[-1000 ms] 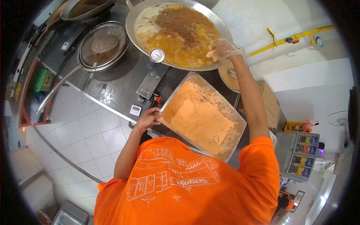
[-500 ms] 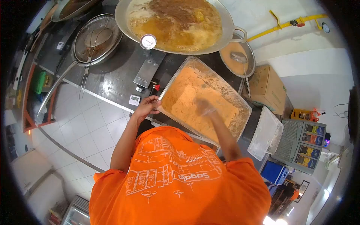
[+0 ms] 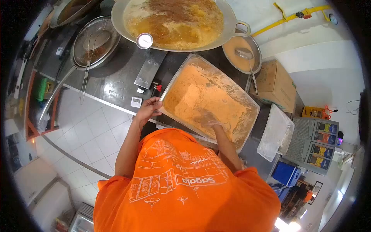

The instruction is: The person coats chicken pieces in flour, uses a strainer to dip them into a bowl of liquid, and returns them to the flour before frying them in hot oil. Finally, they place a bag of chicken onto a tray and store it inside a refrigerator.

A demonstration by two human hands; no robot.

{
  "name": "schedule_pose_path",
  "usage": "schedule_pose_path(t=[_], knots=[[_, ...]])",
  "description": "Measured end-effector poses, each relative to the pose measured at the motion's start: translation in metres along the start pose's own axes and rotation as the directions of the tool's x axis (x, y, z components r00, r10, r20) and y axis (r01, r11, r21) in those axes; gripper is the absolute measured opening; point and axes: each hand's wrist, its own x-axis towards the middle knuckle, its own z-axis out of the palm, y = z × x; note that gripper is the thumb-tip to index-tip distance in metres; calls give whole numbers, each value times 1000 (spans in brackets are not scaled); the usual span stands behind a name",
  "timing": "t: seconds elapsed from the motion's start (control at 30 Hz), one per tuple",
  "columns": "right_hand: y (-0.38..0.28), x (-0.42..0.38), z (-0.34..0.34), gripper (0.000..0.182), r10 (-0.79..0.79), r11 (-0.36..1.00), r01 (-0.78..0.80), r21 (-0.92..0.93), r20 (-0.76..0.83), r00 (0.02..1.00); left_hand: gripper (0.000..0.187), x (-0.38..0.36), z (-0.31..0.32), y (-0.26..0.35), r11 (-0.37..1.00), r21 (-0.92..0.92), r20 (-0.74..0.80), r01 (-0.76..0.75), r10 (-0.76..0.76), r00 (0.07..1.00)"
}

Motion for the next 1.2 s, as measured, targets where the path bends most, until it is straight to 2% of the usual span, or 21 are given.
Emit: schedule_pose_path(t=[0.03,0.1,0.13,0.17,0.2,0.23,0.27,0.3,0.33,0.4,0.47,0.53,0.63,0.7,0.77,0.83,0.9,1.03,1.1,1.17,1.2], knots=[[-7,-10,-5,71,3,1000,-3,-3,2,1000,23,0,1,0,1000,-8,-8,7,-7,1000],[-21,-28,-18,62,23,952,-12,305,-33,999,24,3,0,-3,1000,-22,-10,0,0,1000],[30,-2,-4,62,19,953,-11,301,-25,999,24,3,-2,-6,999,-32,-7,-4,4,1000],[86,22,5,56,-179,854,240,461,-173,969,24,2,-4,-7,999,-34,-12,-3,3,1000],[80,35,10,49,-331,676,480,560,-351,876,24,3,-3,-7,1000,-31,-14,-3,3,1000],[87,31,1,49,-330,676,481,558,-354,875,24,4,-2,-6,1000,-27,-12,-3,3,1000],[97,24,-14,43,-238,860,359,363,-336,911,24,6,0,-5,1000,-25,-1,-5,5,1000],[81,10,-32,38,-143,969,200,143,-333,932,25,4,0,-2,1000,-2,0,0,0,1000],[70,3,-43,38,-143,970,200,141,-333,932,25,1,0,-1,1000,21,1,8,-8,1000],[49,-12,-68,35,37,970,49,240,-341,939,23,1,-1,-2,1000,17,18,5,-5,1000],[3,-46,-105,33,-5,863,205,462,-397,918,22,0,0,1,1000,11,27,-7,7,1000],[-62,-81,-146,33,-75,717,426,552,-546,835,23,-4,3,6,1000,4,-2,11,-11,1000],[-158,-115,-212,31,-213,784,548,292,-703,679,23,-1,0,4,1000,-3,45,14,-14,999],[-168,-108,-231,30,-242,809,549,210,-732,637,23,2,-3,-1,1000,-2,43,10,-10,999],[-178,-44,-285,27,-404,903,381,-197,-688,603,24,3,-4,-2,1000,-4,34,-2,3,999],[-200,18,-320,25,-546,798,163,-580,-581,604,23,2,-3,-2,1000,-1,25,-5,5,1000],[-207,51,-336,25,-632,519,-63,-852,-433,643,23,0,-2,-2,1000,-1,11,-21,21,1000],[-204,63,-339,22,-661,510,-147,-847,-496,564,22,-5,2,1,999,-18,9,-28,28,1000],[-217,-2,-309,20,-752,616,97,-781,-548,367,22,-6,2,1,1000,-14,5,-27,27,1000],[-226,-54,-257,14,-528,805,70,-589,-658,537,21,-4,1,-1,1000,-2,0,-25,25,1000],[-204,-58,-238,14,-674,623,64,-779,-494,549,21,-4,1,-1,1000,-12,-7,-24,24,1000]])
